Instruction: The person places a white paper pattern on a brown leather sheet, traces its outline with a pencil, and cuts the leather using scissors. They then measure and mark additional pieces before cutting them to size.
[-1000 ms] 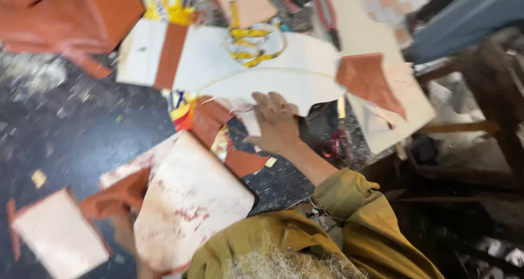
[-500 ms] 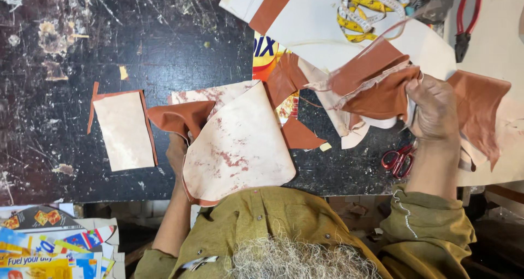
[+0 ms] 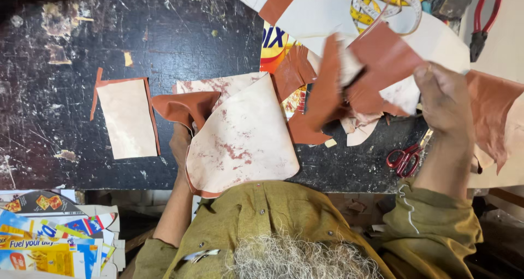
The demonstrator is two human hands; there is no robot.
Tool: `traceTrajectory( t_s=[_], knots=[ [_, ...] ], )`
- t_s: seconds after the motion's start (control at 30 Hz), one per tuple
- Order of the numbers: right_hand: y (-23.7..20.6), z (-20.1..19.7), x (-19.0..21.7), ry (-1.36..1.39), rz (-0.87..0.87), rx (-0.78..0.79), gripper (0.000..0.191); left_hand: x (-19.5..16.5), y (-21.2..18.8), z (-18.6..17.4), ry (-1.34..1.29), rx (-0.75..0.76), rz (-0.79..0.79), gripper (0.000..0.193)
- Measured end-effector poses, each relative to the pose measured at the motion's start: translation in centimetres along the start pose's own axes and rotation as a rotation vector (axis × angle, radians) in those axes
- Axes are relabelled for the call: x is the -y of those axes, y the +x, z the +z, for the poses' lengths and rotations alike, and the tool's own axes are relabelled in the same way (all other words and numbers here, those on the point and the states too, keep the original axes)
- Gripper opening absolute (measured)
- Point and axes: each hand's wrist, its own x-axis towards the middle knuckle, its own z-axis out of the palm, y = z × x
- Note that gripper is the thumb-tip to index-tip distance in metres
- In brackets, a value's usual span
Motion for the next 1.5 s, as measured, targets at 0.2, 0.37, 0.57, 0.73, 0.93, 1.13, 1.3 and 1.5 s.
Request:
traceTrajectory(
  t_s=[0.2,0.37,0.57,0.73,0.93,1.13,1.3,1.5],
  knots=[
    [-1.2,3.4,-0.6,-0.632,-0.494,-0.31,0.038,1.0,-0.1,0.0,0.046,0.026,-0.012,0.024],
    [-3.4,9.3,-0.7,-0.847,-0.338,-0.237,0.023,1.3,0.2,0.1,0.121,0.022,0.012,0.025],
    [-1.8,15.2,-2.9,-0.87,-0.356,-0.241,0.027,1.4,0.3,0.2,0.073,-0.002,0.103,0.027],
    [0.0,9.3,-1.7,0.184,-0.058,-0.039,0.019,1.7,0.3,0.7,0.074,0.0,0.073,0.025],
    [-2.0,2.9,-0.9,0.879,-0.405,0.101,0.041,0.2,0.6,2.2,0.011,-0.007,0.078,0.023],
    [-0.4,7.3,-6.2,1.273,0.061,-0.068,0.027,1.1,-0.8,-0.2,0.004,-0.042,-0.011,0.024],
    [-0.4,8.6,-7.0,0.951,0.324,-0.249,0.023,1.8,1.4,2.1,0.109,-0.043,0.073,0.026],
    [-3.1,6.6,-2.0,0.866,0.228,-0.174,0.051,2.5,0.2,0.4,0.025,-0.021,0.079,0.022]
  ],
)
